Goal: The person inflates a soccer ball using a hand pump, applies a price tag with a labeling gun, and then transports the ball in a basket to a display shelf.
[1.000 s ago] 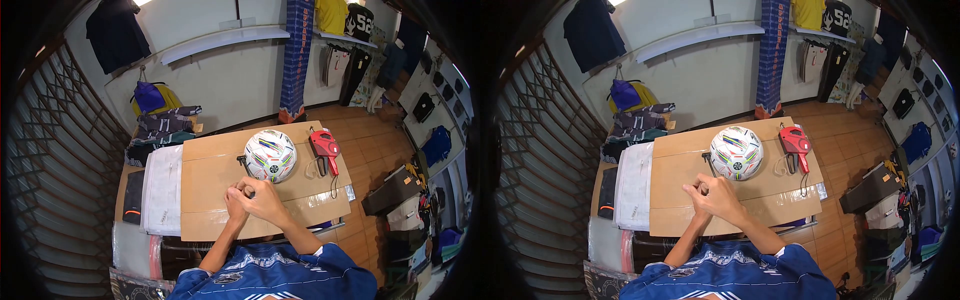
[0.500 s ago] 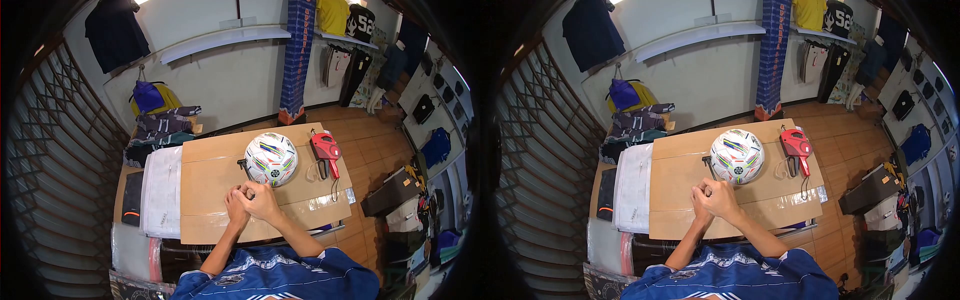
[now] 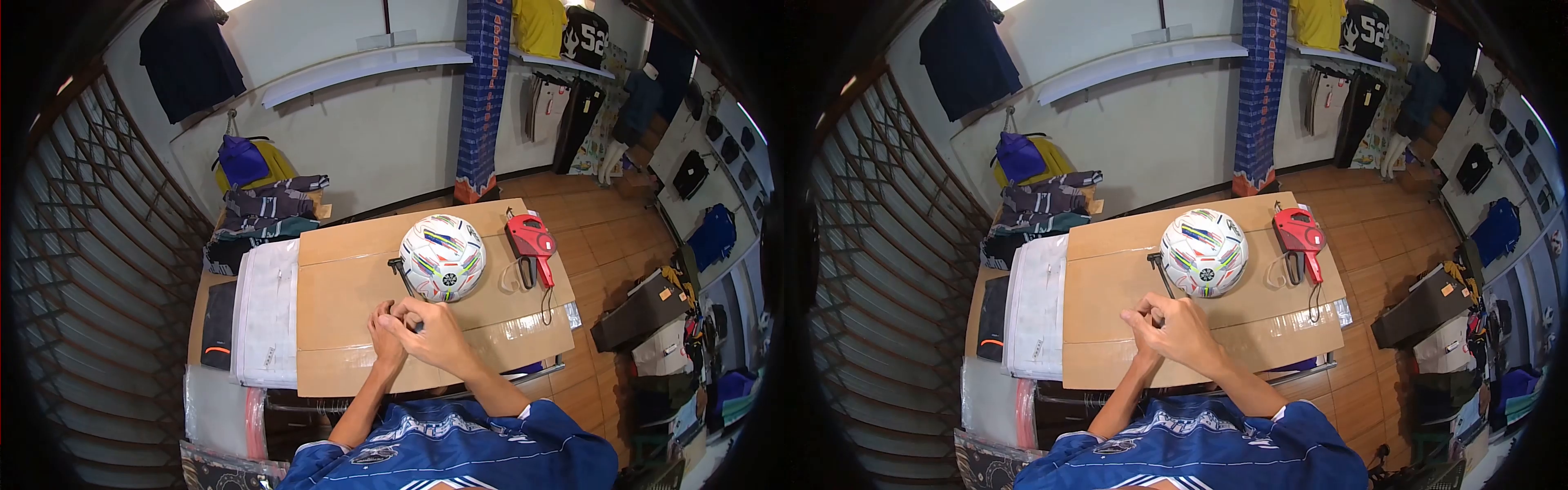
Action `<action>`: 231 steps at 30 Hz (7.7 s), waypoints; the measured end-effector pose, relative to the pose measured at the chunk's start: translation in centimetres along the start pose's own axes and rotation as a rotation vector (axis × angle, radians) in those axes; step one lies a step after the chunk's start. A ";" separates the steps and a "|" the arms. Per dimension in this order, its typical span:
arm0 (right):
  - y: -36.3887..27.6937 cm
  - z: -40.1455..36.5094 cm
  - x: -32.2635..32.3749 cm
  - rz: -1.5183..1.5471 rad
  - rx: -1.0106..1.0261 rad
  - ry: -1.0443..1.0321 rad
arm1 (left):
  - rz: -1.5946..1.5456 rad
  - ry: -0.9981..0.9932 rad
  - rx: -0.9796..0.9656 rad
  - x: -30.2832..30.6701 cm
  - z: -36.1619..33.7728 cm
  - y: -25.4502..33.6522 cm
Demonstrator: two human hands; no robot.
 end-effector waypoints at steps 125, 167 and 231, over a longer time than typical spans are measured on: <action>-2.1 0.6 1.5 0.013 0.086 -0.006 | 0.200 0.004 -0.001 1.6 0.2 2.7; 7.8 0.0 -0.6 0.219 -0.142 0.057 | 0.261 -0.003 -0.022 2.1 0.3 3.0; 10.9 0.9 -0.4 0.277 -0.128 -0.122 | -0.122 0.057 0.102 -1.0 -0.2 -0.5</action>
Point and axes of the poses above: each hand's wrist, its own z-axis towards the middle knuckle, its own x-axis out of the back of the hand, y = z × x, the point moved 1 cm from there along z, towards the middle knuckle, and after that the axes turned 13 degrees about z, right-handed, at the moved point
